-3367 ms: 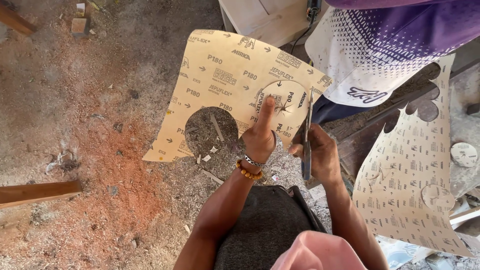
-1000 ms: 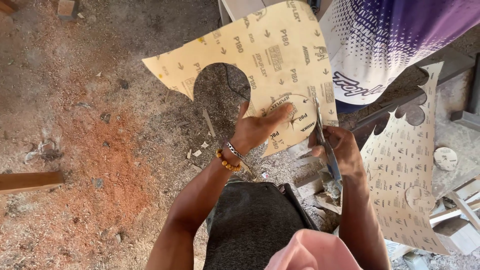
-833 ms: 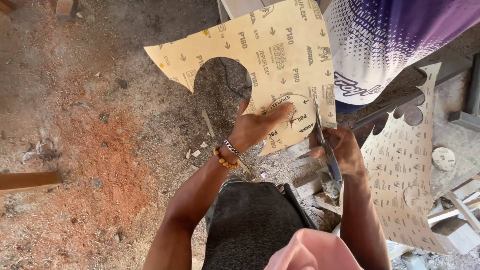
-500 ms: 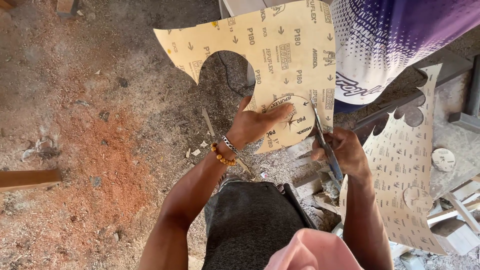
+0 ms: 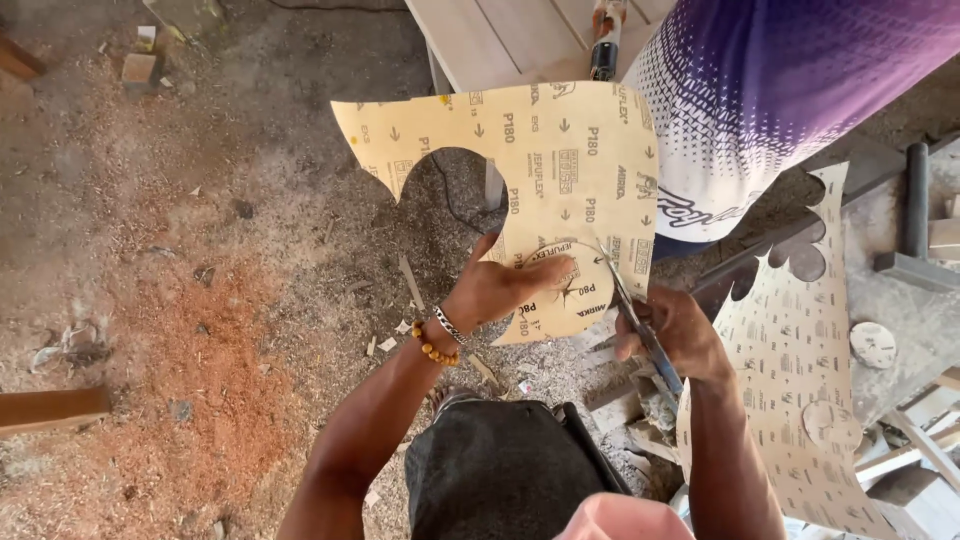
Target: The person cuts circular pieces of sandpaper using scissors.
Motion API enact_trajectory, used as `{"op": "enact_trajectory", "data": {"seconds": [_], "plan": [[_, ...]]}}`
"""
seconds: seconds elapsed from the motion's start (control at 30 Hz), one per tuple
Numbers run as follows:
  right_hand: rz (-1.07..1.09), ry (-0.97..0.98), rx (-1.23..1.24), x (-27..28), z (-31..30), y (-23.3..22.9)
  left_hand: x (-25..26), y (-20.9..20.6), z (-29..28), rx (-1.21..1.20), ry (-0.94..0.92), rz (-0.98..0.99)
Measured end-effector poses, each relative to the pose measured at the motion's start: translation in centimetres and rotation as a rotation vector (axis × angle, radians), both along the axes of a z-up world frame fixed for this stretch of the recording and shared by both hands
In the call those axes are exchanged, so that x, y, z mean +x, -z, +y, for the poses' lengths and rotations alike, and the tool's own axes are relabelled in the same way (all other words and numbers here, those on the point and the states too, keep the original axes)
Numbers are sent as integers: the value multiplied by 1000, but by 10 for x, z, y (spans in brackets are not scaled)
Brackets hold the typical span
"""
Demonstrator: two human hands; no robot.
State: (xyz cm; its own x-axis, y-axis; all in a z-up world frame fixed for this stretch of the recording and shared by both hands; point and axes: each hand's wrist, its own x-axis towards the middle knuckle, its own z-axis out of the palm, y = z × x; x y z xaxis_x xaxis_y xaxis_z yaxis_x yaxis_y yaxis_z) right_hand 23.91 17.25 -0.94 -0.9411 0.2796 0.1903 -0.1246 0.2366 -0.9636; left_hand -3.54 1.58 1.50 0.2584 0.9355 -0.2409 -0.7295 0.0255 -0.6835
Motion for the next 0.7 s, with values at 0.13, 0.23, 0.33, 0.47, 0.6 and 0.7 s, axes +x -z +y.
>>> {"op": "enact_trajectory", "data": {"seconds": [0.13,0.23,0.33,0.47,0.6,0.7], "plan": [[48,-114,-16,2,-6,-11,-1,18,-1,-23,63,237],[8,-137,-49,-5,-6,-26,-7,12,2,121,42,221],[8,-153,-134,1,-8,-23,-3,-10,-4,-37,82,21],[-78,-48,-106,0,-19,-22,1,-23,-15,-23,52,847],[-54,-2,-278,-4,-41,-16,-2,-34,-21,169,-67,2672],[43,-79,-167,-10,-51,-36,-10,-38,-19,106,-330,2642]]}}
